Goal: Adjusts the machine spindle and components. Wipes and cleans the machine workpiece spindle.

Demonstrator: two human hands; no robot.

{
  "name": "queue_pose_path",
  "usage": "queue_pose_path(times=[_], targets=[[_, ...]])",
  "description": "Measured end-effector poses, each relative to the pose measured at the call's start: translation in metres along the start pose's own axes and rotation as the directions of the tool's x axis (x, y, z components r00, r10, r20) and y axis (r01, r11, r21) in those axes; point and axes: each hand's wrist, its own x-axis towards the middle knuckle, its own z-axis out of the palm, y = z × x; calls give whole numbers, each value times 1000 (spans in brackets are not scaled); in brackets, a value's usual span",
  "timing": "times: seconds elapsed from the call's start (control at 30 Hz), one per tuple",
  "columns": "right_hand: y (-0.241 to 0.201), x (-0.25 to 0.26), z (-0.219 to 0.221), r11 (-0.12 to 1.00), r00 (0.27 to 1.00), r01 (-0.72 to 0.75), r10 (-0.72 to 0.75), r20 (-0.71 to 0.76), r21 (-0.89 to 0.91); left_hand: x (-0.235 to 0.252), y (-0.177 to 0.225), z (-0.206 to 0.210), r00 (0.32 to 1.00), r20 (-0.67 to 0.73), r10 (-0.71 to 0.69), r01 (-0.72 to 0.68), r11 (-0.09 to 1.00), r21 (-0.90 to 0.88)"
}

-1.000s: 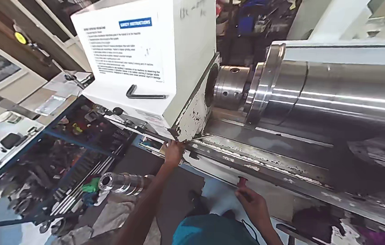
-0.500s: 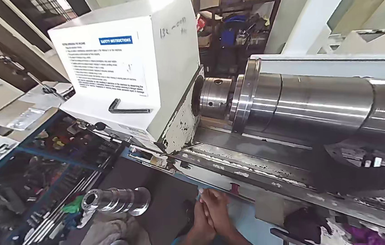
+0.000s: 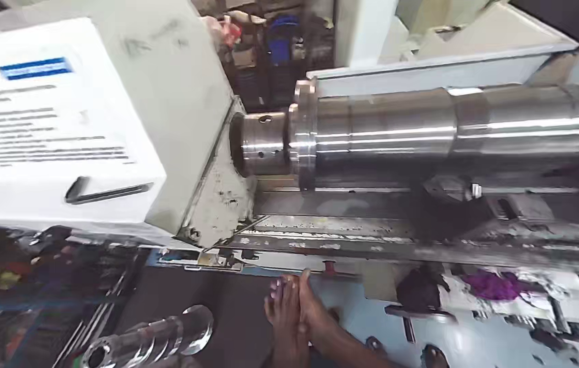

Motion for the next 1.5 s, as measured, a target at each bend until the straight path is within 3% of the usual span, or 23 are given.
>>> queue_pose_path(times=[0.07,0.1,0.17,0.2,0.27,0.33,0.4,0.47,0.6,0.73,0.83,0.93,1.0,1.07,1.17,1.3,1.43,1.5], targets=[[6,-18,-18,992,999,39,-39,-3,-117,-10,-25,5,995,93,23,-42,977,209],[8,-24,-34,982,996,64,-74,-51,-176,-15,-33,7,988,148,-32,-1,976,219],[8,-36,-75,933,948,137,-221,-229,-333,-27,-51,5,965,208,-162,150,986,74],[9,-40,-99,881,877,164,-337,-344,-443,-32,-62,3,955,208,-210,224,974,-44],[10,-54,-158,765,665,95,-525,-531,-637,-35,-77,-6,936,217,-279,311,942,-130],[10,-72,-213,733,494,-70,-564,-662,-677,-34,-84,-16,923,198,-330,357,926,-120],[14,-82,-262,737,373,-194,-555,-744,-647,-26,-87,-26,883,210,-420,452,880,-144],[16,-85,-293,754,367,-281,-488,-792,-594,-14,-92,-33,846,212,-490,525,837,-158],[23,-61,-307,722,464,-355,-415,-782,-594,13,-98,-44,832,208,-515,552,807,-211],[41,-34,-309,670,349,-426,-499,-793,-608,28,-81,-44,835,182,-519,549,803,-231],[44,-31,-314,711,317,-346,-526,-789,-612,20,-79,-39,824,212,-525,565,783,-259],[45,-38,-324,894,272,0,-431,-860,-448,3,-78,-28,787,242,-567,616,736,-281],[44,-47,-327,930,346,340,-263,-901,-141,-4,-73,-23,758,250,-602,652,706,-278],[43,-63,-319,860,482,496,-159,-861,119,-8,-70,-22,743,255,-618,669,697,-259],[45,-91,-291,806,607,550,-204,-768,221,-7,-71,-24,737,215,-641,675,679,-290],[29,-98,-240,762,757,575,-357,-547,298,19,-88,-59,724,-12,-690,584,621,-523],[-6,-77,-207,721,804,594,-538,-252,356,75,-75,-122,639,-313,-703,375,640,-670],[-43,-65,-186,694,809,582,-545,-218,424,95,-71,-158,622,-411,-666,282,681,-676]])
